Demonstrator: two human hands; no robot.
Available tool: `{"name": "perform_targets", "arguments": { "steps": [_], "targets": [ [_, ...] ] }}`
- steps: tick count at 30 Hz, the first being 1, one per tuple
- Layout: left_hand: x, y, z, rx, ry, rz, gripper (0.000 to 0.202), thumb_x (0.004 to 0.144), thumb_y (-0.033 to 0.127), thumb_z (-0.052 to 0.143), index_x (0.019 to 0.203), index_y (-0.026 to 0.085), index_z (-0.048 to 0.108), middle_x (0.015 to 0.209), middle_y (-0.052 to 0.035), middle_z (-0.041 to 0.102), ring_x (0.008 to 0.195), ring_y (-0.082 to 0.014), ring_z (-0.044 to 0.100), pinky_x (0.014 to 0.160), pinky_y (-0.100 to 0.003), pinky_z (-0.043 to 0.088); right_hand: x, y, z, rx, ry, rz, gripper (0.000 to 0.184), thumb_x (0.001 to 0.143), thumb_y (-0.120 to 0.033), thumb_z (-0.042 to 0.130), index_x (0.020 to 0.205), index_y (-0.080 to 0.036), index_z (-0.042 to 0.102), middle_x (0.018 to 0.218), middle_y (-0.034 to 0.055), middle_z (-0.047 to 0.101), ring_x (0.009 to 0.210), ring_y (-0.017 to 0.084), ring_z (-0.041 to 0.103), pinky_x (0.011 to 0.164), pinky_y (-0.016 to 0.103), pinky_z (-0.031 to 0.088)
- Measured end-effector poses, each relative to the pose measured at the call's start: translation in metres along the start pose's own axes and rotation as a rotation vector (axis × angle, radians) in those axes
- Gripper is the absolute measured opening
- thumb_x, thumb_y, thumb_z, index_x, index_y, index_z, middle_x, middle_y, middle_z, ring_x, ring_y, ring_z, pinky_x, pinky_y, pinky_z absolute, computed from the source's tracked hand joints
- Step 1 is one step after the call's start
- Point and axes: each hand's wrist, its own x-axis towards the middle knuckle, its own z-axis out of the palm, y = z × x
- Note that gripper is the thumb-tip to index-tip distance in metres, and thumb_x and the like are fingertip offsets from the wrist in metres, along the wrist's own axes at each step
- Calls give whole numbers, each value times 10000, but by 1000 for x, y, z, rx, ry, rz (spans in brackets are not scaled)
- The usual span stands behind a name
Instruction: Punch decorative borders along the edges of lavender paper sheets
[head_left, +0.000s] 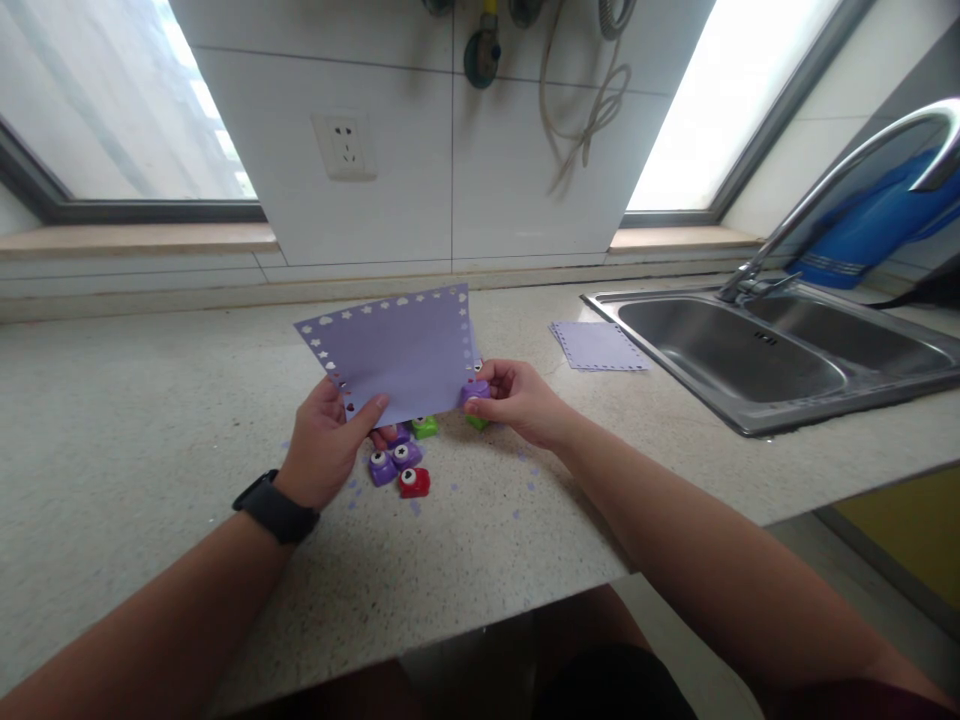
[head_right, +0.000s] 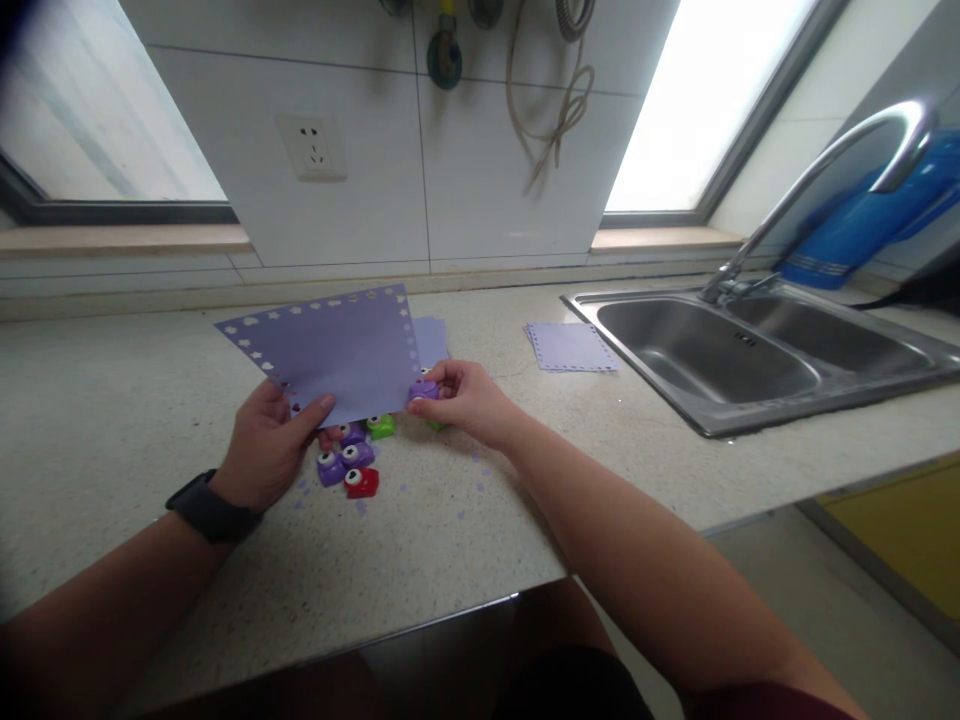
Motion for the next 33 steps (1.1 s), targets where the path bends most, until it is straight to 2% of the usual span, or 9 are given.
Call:
{"name": "perform_targets", "arguments": {
  "steps": [11, 33],
  "targets": [
    [0, 1, 2, -17, 8, 15, 426, 788, 323, 865, 1094, 195, 598, 741, 5, 711, 464, -162, 658, 389, -252, 531, 1, 2, 0, -10, 21, -8, 471, 555, -297, 1003, 831, -181, 639, 731, -36, 699, 632, 90, 625, 611, 239, 492],
    [0, 0, 1, -34, 6, 5, 414, 785, 309, 869, 1089, 200, 609, 734, 1, 718, 460, -167, 660, 393, -258, 534, 0, -1, -1, -54, 7, -11, 451, 558, -297, 986, 803, -191, 623, 772, -16, 711, 669, 111, 657, 649, 264, 543]
  ]
}}
